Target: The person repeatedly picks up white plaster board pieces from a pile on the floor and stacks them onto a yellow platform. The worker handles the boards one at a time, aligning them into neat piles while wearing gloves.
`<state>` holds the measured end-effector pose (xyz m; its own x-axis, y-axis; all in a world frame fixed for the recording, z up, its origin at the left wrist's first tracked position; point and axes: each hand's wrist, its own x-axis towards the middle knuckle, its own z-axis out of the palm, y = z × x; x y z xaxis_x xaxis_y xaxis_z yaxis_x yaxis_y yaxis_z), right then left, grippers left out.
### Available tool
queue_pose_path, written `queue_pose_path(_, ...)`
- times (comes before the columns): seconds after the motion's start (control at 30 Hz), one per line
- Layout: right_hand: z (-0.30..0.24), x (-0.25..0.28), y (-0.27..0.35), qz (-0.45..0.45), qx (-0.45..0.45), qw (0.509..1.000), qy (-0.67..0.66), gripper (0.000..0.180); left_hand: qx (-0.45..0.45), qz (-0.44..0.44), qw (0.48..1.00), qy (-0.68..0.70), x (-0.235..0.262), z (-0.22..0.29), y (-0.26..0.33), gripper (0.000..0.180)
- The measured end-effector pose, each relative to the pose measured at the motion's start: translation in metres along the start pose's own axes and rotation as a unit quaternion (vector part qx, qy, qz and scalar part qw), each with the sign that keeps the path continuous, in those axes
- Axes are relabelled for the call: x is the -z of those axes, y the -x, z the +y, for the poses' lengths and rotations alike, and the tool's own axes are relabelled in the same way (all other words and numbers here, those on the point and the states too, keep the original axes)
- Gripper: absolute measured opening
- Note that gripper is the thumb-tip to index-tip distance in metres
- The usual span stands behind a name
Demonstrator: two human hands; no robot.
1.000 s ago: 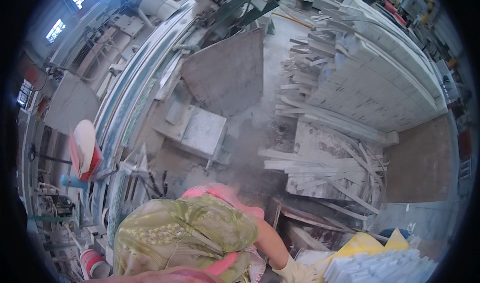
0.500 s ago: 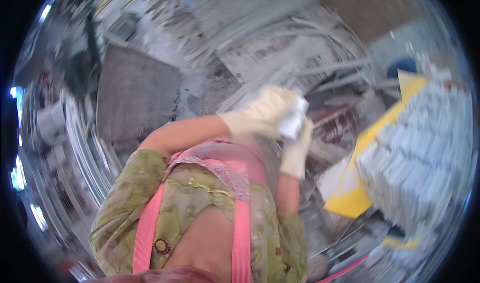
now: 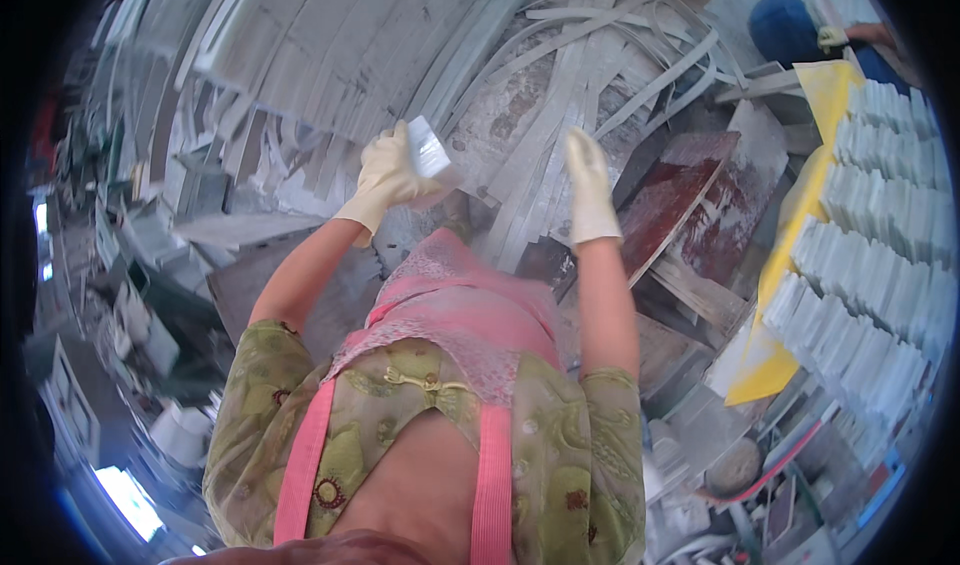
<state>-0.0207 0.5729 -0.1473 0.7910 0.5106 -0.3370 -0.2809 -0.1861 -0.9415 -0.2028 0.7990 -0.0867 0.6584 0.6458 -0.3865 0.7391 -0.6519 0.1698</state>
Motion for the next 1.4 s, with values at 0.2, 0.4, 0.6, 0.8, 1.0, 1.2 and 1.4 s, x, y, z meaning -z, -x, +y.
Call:
queue_pose_path(0.2,0.065,0.120,0.062,0.222,-0.203,0.944,0.137,0.058,-0.019,-0.060,0.997,-0.055,0.006,-0.059,-0.089,0.105)
queue_pose_path(0.4,0.187,0.140,0.204,0.215,-0.370,0.829,0.360,0.068,-0.008,-0.090,0.994,-0.061,0.008,-0.052,-0.171,0.106)
queue_pose_path(0.6,0.201,0.096,0.181,0.194,-0.417,0.881,0.114,0.043,-0.026,-0.096,0.990,-0.098,0.016,0.005,-0.275,0.108)
queue_pose_path(0.8,0.179,0.071,-0.031,0.181,-0.398,0.896,-0.077,0.038,-0.168,-0.100,0.966,-0.170,0.003,0.084,-0.460,0.107)
queue_pose_path(1.0,0.163,0.050,-0.132,0.105,-0.454,0.875,-0.131,0.051,-0.384,0.091,0.862,-0.318,-0.031,0.150,-0.666,0.083)
queue_pose_path(1.2,0.169,0.052,-0.166,0.122,-0.477,0.863,-0.115,0.051,-0.459,0.136,0.810,-0.340,-0.019,0.199,-0.800,0.068)
queue_pose_path(1.4,0.178,0.050,-0.185,0.139,-0.475,0.859,-0.134,0.050,-0.514,0.177,0.779,-0.311,-0.008,0.199,-0.833,0.063)
